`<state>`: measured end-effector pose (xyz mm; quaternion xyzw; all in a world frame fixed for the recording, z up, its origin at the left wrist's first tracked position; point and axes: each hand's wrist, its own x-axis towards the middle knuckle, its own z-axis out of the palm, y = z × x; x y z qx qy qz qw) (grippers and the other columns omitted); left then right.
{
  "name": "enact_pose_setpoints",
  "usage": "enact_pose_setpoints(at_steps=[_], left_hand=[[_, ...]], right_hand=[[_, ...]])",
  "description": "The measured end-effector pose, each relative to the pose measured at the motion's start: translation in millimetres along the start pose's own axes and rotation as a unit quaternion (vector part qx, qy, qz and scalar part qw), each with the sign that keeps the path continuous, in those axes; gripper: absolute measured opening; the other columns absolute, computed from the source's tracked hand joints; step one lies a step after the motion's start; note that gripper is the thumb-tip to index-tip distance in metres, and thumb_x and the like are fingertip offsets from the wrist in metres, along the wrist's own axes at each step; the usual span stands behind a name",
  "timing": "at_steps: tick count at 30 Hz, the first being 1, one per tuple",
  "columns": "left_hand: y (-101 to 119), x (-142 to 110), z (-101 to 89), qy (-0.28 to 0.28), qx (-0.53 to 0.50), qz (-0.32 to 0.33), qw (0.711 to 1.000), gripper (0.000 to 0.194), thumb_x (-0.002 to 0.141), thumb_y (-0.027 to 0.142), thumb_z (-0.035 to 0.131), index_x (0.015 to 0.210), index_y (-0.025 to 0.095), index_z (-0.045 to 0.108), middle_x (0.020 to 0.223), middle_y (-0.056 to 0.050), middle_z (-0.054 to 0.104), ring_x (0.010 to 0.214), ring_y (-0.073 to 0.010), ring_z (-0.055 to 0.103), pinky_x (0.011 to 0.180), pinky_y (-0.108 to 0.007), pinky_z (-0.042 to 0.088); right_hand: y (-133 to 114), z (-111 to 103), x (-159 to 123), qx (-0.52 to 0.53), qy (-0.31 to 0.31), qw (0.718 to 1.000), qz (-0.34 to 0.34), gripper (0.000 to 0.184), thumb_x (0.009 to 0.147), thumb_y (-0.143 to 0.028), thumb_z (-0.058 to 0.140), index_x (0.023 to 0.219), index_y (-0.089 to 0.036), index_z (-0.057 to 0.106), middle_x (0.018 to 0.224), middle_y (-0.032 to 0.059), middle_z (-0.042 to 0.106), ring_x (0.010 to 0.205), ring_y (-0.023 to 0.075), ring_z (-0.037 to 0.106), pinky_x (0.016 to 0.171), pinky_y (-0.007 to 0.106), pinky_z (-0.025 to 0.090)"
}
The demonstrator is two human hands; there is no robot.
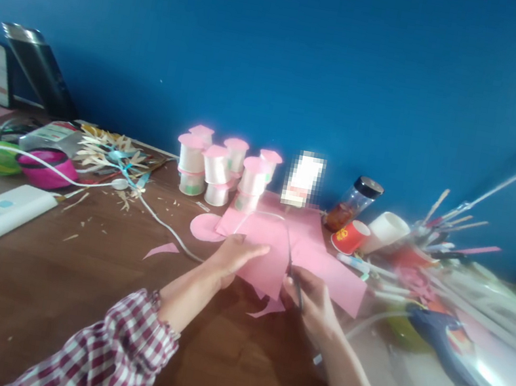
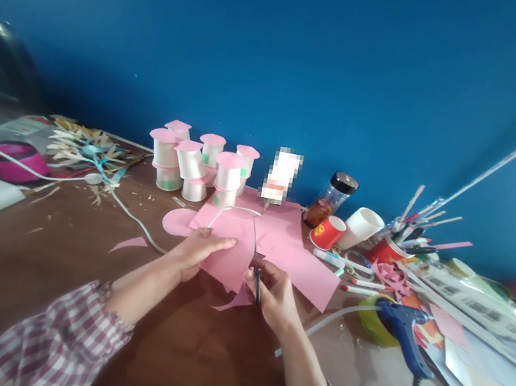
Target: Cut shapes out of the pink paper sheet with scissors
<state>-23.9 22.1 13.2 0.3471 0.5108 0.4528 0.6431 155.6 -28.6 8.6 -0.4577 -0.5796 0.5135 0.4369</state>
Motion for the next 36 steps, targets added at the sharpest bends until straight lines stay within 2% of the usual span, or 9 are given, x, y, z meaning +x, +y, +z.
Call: enact_pose_setpoints(at_steps=[6, 13, 18, 27, 32, 36], left_hand=[[-2.4, 1.5, -0.9, 0.01, -0.013, -0.007, 1.0, 0.041, 0.052, 0.033, 0.083, 0.083, 0.015, 0.063, 0.075, -0.01, 0.068, 0.077, -0.0261, 0.064, 0.062, -0.031, 0.049], [0.5, -1.3, -0.1, -0.006, 0.03, 0.0, 1.0, 0.039, 0.058, 0.037, 0.079, 0.084, 0.012, 0.062, 0.078, -0.009, 0.068, 0.074, -0.0213, 0.064, 0.062, -0.028, 0.049], [0.3, -1.0, 0.1, -0.002, 0.017, -0.003, 1.0, 0.042, 0.056, 0.036, 0.08, 0.085, 0.01, 0.062, 0.077, -0.01, 0.069, 0.074, -0.0231, 0.065, 0.061, -0.029, 0.05], [-1.4, 1.0, -2.4, 0.019, 0.015, -0.001, 1.0, 0.053, 0.051, 0.039, 0.083, 0.09, 0.011, 0.06, 0.089, -0.013, 0.069, 0.086, -0.0254, 0.064, 0.067, -0.029, 0.049], [-2.8, 2.5, -3.3, -0.011, 0.018, 0.007, 1.0, 0.046, 0.055, 0.038, 0.081, 0.086, 0.012, 0.061, 0.085, -0.012, 0.069, 0.079, -0.0239, 0.065, 0.062, -0.029, 0.049], [-2.4, 2.7, -3.4, -0.01, 0.016, 0.012, 1.0, 0.041, 0.055, 0.036, 0.081, 0.082, 0.012, 0.061, 0.08, -0.011, 0.068, 0.075, -0.0227, 0.064, 0.06, -0.028, 0.049]], right_hand=[[-1.8, 0.4, 0.4, -0.007, 0.002, 1.0, 0.001, 0.031, 0.078, -0.044, 0.066, 0.077, -0.014, 0.059, 0.057, -0.0017, 0.049, 0.049, 0.0094, 0.042, 0.044, 0.021, 0.033], [-1.3, 0.2, 0.9, -0.006, 0.003, 1.0, -0.004, 0.032, 0.076, -0.044, 0.068, 0.075, -0.013, 0.059, 0.055, -0.0024, 0.049, 0.048, 0.009, 0.042, 0.044, 0.021, 0.032], [-1.1, 0.6, 0.3, -0.007, 0.003, 1.0, -0.004, 0.031, 0.079, -0.043, 0.066, 0.074, -0.013, 0.059, 0.054, -0.0025, 0.049, 0.048, 0.0088, 0.041, 0.044, 0.021, 0.032], [0.0, 0.2, -0.3, -0.002, 0.003, 1.0, 0.001, 0.03, 0.08, -0.043, 0.064, 0.08, -0.013, 0.06, 0.053, -0.0035, 0.047, 0.046, 0.0086, 0.041, 0.044, 0.022, 0.031], [-1.8, 0.2, -1.6, -0.002, 0.01, 1.0, 0.007, 0.03, 0.081, -0.042, 0.064, 0.087, -0.013, 0.06, 0.051, -0.0045, 0.046, 0.045, 0.0081, 0.039, 0.043, 0.022, 0.028], [-2.6, -0.2, -2.0, -0.007, 0.01, 1.0, 0.008, 0.031, 0.081, -0.042, 0.064, 0.088, -0.012, 0.06, 0.051, -0.0043, 0.047, 0.046, 0.0081, 0.039, 0.044, 0.022, 0.028]])
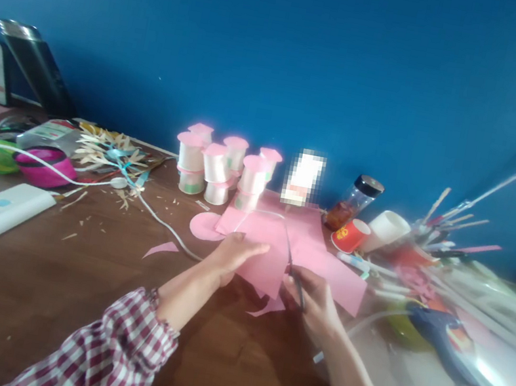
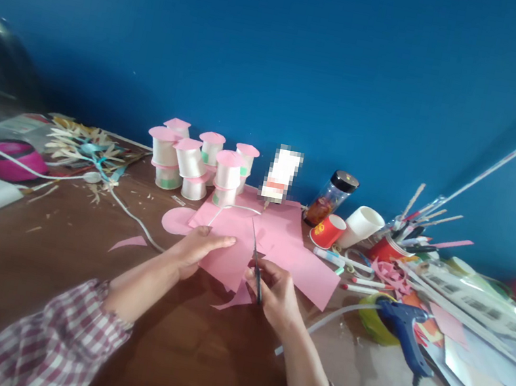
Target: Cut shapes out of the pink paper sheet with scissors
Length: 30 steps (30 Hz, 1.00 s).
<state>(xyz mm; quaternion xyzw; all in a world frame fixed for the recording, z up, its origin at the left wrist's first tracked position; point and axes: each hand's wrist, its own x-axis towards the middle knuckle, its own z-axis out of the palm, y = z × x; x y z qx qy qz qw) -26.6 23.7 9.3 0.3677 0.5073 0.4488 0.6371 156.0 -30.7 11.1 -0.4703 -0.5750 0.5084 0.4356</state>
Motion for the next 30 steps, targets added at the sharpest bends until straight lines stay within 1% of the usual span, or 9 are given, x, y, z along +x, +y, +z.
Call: enact_pose_setpoints(at_steps=[6, 13, 16, 20, 25, 30], left_hand=[[1, 0, 0.0, -0.003, -0.004, -0.004, 1.0, 0.039, 0.055, 0.035, 0.081, 0.08, 0.012, 0.061, 0.076, -0.009, 0.068, 0.071, -0.0216, 0.064, 0.058, -0.028, 0.049], [0, 1, -0.9, -0.012, -0.008, -0.004, 1.0, 0.035, 0.056, 0.034, 0.08, 0.076, 0.012, 0.062, 0.074, -0.009, 0.069, 0.069, -0.0217, 0.065, 0.057, -0.028, 0.049], [1, 0, -0.4, -0.001, -0.011, -0.003, 1.0, 0.035, 0.056, 0.032, 0.081, 0.078, 0.012, 0.063, 0.075, -0.009, 0.07, 0.071, -0.0213, 0.066, 0.06, -0.027, 0.049], [6, -5, 1.9, 0.01, -0.004, -0.004, 1.0, 0.034, 0.055, 0.031, 0.081, 0.076, 0.012, 0.063, 0.076, -0.011, 0.07, 0.074, -0.0238, 0.066, 0.061, -0.029, 0.05], [17, -13, 6.7, 0.053, -0.011, -0.024, 0.998, 0.034, 0.052, 0.026, 0.083, 0.075, 0.013, 0.062, 0.078, -0.013, 0.07, 0.078, -0.0268, 0.066, 0.063, -0.031, 0.05], [22, -15, 9.6, 0.028, -0.011, -0.032, 0.999, 0.025, 0.057, 0.024, 0.08, 0.07, 0.013, 0.062, 0.072, -0.011, 0.07, 0.072, -0.0247, 0.066, 0.062, -0.03, 0.05]], right_hand=[[5, -2, 1, 0.016, -0.008, 1.0, 0.003, 0.031, 0.08, -0.043, 0.065, 0.09, -0.013, 0.06, 0.05, -0.0046, 0.046, 0.044, 0.0083, 0.04, 0.043, 0.022, 0.029], [7, -5, 3, 0.0, -0.02, 1.0, 0.005, 0.03, 0.078, -0.041, 0.067, 0.088, -0.013, 0.061, 0.052, -0.0036, 0.048, 0.045, 0.0083, 0.04, 0.044, 0.022, 0.03], [8, -4, 3, 0.009, -0.021, 1.0, 0.005, 0.031, 0.078, -0.041, 0.067, 0.089, -0.013, 0.061, 0.051, -0.0042, 0.047, 0.044, 0.0078, 0.04, 0.043, 0.021, 0.028], [8, -3, 1, 0.025, -0.016, 1.0, 0.005, 0.033, 0.077, -0.042, 0.068, 0.09, -0.013, 0.06, 0.051, -0.0045, 0.047, 0.043, 0.0076, 0.04, 0.043, 0.021, 0.029], [7, -3, 2, 0.019, -0.012, 1.0, 0.013, 0.035, 0.076, -0.044, 0.068, 0.09, -0.013, 0.06, 0.051, -0.0043, 0.047, 0.043, 0.0077, 0.04, 0.042, 0.021, 0.029], [8, -4, 3, 0.012, -0.014, 1.0, 0.014, 0.035, 0.078, -0.045, 0.066, 0.089, -0.013, 0.059, 0.05, -0.0048, 0.046, 0.043, 0.0081, 0.039, 0.043, 0.021, 0.028]])
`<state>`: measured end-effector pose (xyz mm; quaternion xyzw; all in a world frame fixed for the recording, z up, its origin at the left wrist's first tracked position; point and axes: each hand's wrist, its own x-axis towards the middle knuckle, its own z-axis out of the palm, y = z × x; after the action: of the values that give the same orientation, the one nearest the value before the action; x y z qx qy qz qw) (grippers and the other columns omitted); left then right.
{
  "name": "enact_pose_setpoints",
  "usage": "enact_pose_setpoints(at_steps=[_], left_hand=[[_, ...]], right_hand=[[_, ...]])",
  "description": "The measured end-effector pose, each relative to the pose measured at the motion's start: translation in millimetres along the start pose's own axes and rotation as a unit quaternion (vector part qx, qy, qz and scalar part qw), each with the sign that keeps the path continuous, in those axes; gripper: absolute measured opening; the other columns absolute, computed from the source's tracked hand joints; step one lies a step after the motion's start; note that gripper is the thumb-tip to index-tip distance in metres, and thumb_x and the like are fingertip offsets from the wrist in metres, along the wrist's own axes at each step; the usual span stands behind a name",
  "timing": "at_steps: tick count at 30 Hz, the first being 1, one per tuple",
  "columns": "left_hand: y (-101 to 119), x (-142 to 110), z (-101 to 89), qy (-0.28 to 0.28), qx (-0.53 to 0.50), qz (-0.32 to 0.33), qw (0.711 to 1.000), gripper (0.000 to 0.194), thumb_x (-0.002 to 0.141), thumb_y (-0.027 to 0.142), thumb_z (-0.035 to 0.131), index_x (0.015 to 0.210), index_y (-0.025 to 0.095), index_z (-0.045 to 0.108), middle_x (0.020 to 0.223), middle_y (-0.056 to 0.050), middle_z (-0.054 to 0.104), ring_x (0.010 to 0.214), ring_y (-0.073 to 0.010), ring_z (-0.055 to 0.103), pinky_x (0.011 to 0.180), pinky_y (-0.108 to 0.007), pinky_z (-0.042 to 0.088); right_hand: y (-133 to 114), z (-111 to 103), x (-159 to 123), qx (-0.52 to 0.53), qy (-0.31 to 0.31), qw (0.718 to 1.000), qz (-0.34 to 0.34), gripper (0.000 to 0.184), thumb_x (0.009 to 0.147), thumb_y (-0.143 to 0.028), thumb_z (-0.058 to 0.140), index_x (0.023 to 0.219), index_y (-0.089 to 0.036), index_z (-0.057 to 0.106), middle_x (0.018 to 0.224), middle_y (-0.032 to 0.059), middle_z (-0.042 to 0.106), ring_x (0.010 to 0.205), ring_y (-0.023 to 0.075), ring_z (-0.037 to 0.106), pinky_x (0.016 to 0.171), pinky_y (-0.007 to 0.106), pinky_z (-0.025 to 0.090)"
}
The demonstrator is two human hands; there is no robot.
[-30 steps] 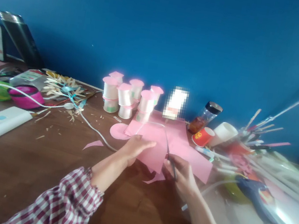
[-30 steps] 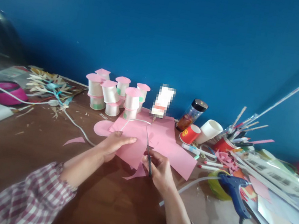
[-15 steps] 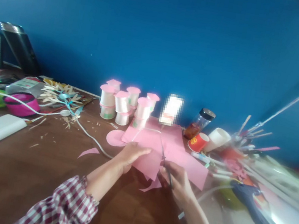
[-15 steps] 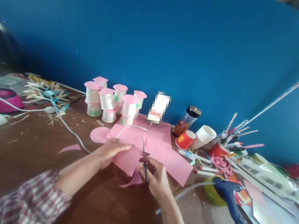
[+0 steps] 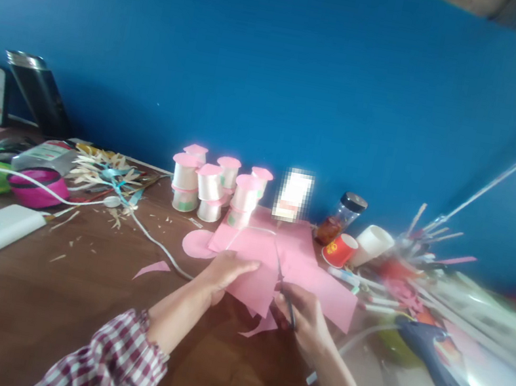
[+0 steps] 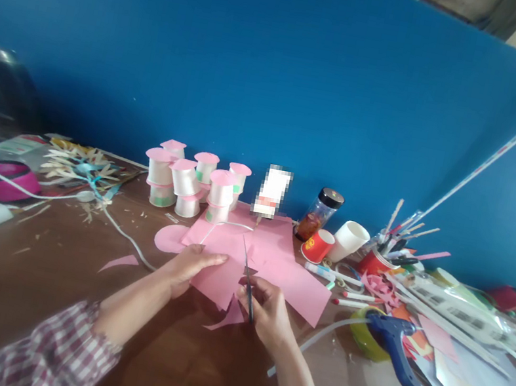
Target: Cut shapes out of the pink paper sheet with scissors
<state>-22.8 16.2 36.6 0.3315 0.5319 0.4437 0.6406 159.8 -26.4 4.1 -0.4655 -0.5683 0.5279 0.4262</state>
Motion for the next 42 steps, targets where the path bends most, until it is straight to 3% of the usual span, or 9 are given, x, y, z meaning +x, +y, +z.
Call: enact_pose_setpoints(at_steps=[5, 11, 32, 42], left_hand=[[-3, 2, -2.3, 0.02, 0.01, 0.0, 1.0, 0.033, 0.053, 0.028, 0.083, 0.073, 0.014, 0.061, 0.076, -0.01, 0.07, 0.075, -0.024, 0.065, 0.061, -0.029, 0.049], [-11, 9, -9.2, -0.035, 0.0, 0.009, 0.999, 0.037, 0.054, 0.033, 0.082, 0.078, 0.013, 0.062, 0.078, -0.01, 0.07, 0.074, -0.0242, 0.065, 0.059, -0.03, 0.049], [-9, 10, -9.5, 0.006, -0.005, -0.012, 1.0, 0.053, 0.049, 0.031, 0.084, 0.092, 0.011, 0.059, 0.085, -0.013, 0.069, 0.081, -0.0263, 0.066, 0.07, -0.034, 0.051], [-13, 16, -15.4, -0.02, -0.007, -0.003, 1.0, 0.057, 0.048, 0.033, 0.085, 0.094, 0.009, 0.06, 0.086, -0.014, 0.07, 0.082, -0.0267, 0.066, 0.072, -0.034, 0.051]], right_hand=[[0, 0, 0, 0.001, 0.001, 1.0, 0.001, 0.033, 0.078, -0.044, 0.067, 0.085, -0.013, 0.059, 0.05, -0.0047, 0.047, 0.043, 0.0078, 0.039, 0.043, 0.021, 0.028], [-2, 1, -1, -0.011, -0.006, 1.0, -0.004, 0.03, 0.076, -0.042, 0.068, 0.078, -0.014, 0.06, 0.048, -0.0053, 0.044, 0.043, 0.008, 0.038, 0.043, 0.022, 0.027], [-4, 0, -2, -0.021, 0.0, 1.0, 0.015, 0.034, 0.076, -0.043, 0.068, 0.091, -0.013, 0.063, 0.049, -0.0044, 0.046, 0.042, 0.0087, 0.039, 0.042, 0.022, 0.027], [-3, -1, -2, -0.015, -0.001, 1.0, 0.016, 0.034, 0.076, -0.043, 0.069, 0.092, -0.014, 0.063, 0.048, -0.0048, 0.046, 0.042, 0.0081, 0.038, 0.042, 0.022, 0.027]])
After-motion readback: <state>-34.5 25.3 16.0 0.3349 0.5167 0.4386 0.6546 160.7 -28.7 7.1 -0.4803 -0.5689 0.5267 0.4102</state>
